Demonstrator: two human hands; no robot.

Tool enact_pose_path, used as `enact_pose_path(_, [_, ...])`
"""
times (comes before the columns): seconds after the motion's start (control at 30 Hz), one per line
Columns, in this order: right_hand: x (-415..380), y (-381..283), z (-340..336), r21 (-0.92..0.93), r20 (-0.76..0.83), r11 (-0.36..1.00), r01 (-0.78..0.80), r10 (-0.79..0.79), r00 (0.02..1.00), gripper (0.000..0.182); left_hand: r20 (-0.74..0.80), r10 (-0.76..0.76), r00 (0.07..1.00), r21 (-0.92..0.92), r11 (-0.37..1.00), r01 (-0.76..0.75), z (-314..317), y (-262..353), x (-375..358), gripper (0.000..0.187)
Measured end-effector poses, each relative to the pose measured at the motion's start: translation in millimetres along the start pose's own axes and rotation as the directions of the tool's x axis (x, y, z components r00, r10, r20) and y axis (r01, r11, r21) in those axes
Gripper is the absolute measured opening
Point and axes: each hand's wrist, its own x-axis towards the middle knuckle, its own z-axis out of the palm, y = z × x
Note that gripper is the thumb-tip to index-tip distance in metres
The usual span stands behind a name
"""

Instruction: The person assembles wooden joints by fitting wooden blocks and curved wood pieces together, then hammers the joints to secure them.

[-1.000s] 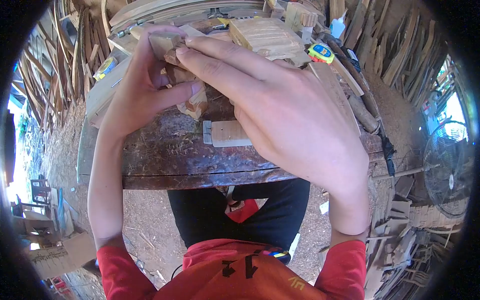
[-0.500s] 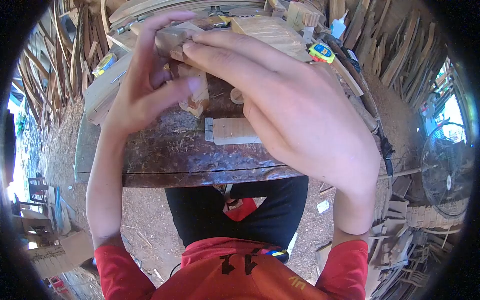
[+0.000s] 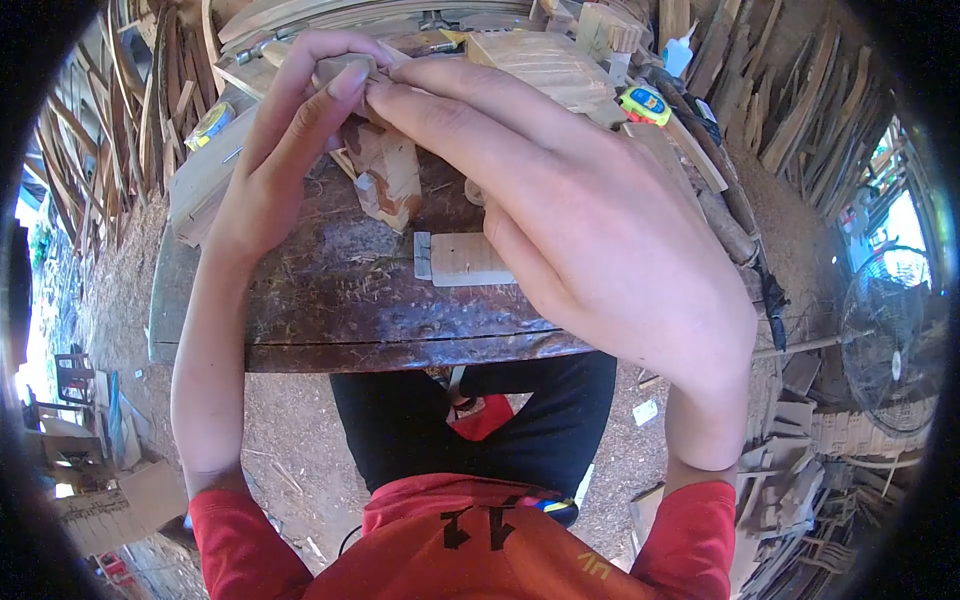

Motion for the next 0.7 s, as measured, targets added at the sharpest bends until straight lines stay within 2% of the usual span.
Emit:
enact_pose_path(0.07, [1, 9, 0, -0.074, 0.005, 0.995, 0.072, -0.072, 0.997, 0.07, 0.006, -0.028, 1.0, 0.055, 0.998, 0.028, -2, 2, 0, 0.031])
enact_pose_path(0.17, [5, 39, 4, -0.186, 0.002, 0.957, 0.222, -0.225, 0.974, 0.073, -0.028, -0.038, 0.999, -0.072, 0.997, 0.036, 6, 5, 0, 0.032])
enact_pose_path(0.3, [7, 32, -2, -0.235, 0.067, 0.956, 0.174, -0.162, 0.984, 0.076, 0.005, -0.042, 0.999, -0.056, 0.998, 0.042, 1, 5, 0, 0.032])
enact_pose_path(0.37, [10, 23, -5, -0.164, 0.054, 0.962, 0.22, -0.214, 0.975, 0.076, 0.012, -0.056, 0.998, -0.057, 0.997, 0.057, 0, 6, 0, 0.032])
enact_pose_path(0.4, [15, 12, -9, -0.052, 0.017, 0.956, 0.289, -0.288, 0.957, 0.075, 0.009, -0.054, 0.999, -0.073, 0.996, 0.054, 1, 5, 0, 0.032])
enact_pose_path(0.47, [16, 3, -10, 0.061, -0.026, 0.945, 0.32, -0.319, 0.947, 0.075, 0.002, -0.048, 0.999, -0.103, 0.993, 0.048, 3, 5, 0, 0.033])
enact_pose_path(0.5, [15, 1, -9, 0.065, -0.024, 0.957, 0.282, -0.281, 0.959, 0.074, -0.009, -0.053, 0.999, -0.101, 0.994, 0.052, 4, 6, 0, 0.033])
enact_pose_path(0.6, [12, 19, 8, -0.093, -0.038, 0.977, 0.192, -0.196, 0.98, 0.073, -0.032, -0.058, 0.998, -0.099, 0.994, 0.055, 5, 7, 0, 0.032])
enact_pose_path(0.67, [8, 20, 10, -0.11, -0.023, 0.989, 0.101, -0.104, 0.994, 0.073, -0.028, -0.053, 0.998, -0.106, 0.993, 0.049, 4, 2, -1, 0.032])
enact_pose_path(0.7, [8, 3, 2, -0.049, 0.008, 0.998, 0.035, -0.035, 0.999, 0.073, -0.028, -0.058, 0.998, -0.08, 0.995, 0.056, 3, 2, -1, 0.032])
